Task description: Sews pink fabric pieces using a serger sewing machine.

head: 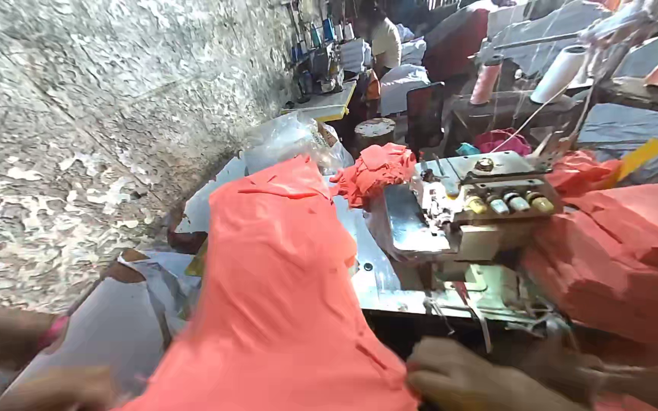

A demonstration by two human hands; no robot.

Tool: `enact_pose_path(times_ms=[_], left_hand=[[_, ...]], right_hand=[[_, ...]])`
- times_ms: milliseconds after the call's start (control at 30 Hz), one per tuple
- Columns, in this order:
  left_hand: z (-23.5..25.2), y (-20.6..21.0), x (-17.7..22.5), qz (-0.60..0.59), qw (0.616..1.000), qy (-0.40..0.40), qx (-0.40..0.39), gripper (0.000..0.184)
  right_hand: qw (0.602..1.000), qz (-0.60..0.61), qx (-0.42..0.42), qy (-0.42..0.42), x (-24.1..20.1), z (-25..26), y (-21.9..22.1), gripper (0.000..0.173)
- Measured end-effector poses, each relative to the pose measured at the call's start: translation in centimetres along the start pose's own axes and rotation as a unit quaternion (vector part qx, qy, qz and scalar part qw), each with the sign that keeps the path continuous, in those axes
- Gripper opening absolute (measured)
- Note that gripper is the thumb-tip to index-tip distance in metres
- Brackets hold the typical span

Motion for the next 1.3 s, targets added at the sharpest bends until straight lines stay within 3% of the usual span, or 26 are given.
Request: enact_pose_path(times_ms=[100,167,200,233,333,400,500,600,700,800,933,1133,1233,1300], left_hand=[[7.0,2.1,-9.1,0.116,0.977,-0.167,0.059,0.030],[15.2,4.4,-11.1,0.147,0.967,-0.184,0.092,0.025],[19.3,5.3,-11.5,0.149,0.968,-0.166,0.115,0.026],[23.3,6.2,-12.2,0.140,0.969,-0.156,0.131,0.026],[33.1,8.3,-16.3,0.104,0.968,-0.185,0.135,0.026],[36.9,9.2,-19.2,0.120,0.960,-0.228,0.110,0.034],[38.6,9.7,-21.2,0.140,0.945,-0.294,0.043,0.045],[38.6,10.0,-21.3,0.142,0.945,-0.293,0.001,0.038],[38.2,9.9,-21.8,0.106,0.957,-0.270,0.030,0.030],[38.0,9.5,-22.0,0.054,0.971,-0.218,0.081,0.021],[37.5,8.9,-21.7,0.046,0.967,-0.219,0.117,0.016],[38.4,9.7,-19.7,0.060,0.974,-0.160,0.149,0.017],[38.8,10.7,-20.8,0.089,0.968,-0.188,0.139,0.016],[38.8,10.8,-21.1,0.116,0.960,-0.219,0.127,0.021]], right_hand=[[0.967,0.172,-0.163,0.094,1.4,-4.6,9.2,0.013],[0.890,0.209,-0.342,0.219,3.4,-7.2,13.8,0.022],[0.858,0.211,-0.391,0.258,4.3,-7.2,14.5,0.025],[0.864,0.203,-0.373,0.272,5.4,-5.9,14.3,0.022],[0.933,0.155,-0.108,0.307,11.0,0.7,11.0,0.018],[0.916,0.125,0.050,0.379,15.5,2.4,9.7,0.031],[0.860,0.174,0.054,0.477,20.0,1.9,12.2,0.051],[0.859,0.195,0.005,0.473,20.2,1.9,14.5,0.037],[0.876,0.210,-0.011,0.435,19.2,2.0,14.9,0.035],[0.884,0.244,0.044,0.396,19.0,1.4,14.5,0.034],[0.870,0.291,0.090,0.387,18.8,0.9,14.0,0.028],[0.796,0.384,0.168,0.436,19.5,-0.3,13.8,0.007],[0.802,0.374,0.120,0.451,19.8,-0.1,13.7,0.026],[0.812,0.349,0.076,0.462,20.3,0.1,13.8,0.028]])
Point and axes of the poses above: each hand's wrist, its own z-axis towards the middle knuckle, its own y-axis out of the palm, x = y × z, the point moved 9 cm from there along z, towards the middle knuckle, and after that the axes turned 7 degrees about -y, right-handed, at the moved point
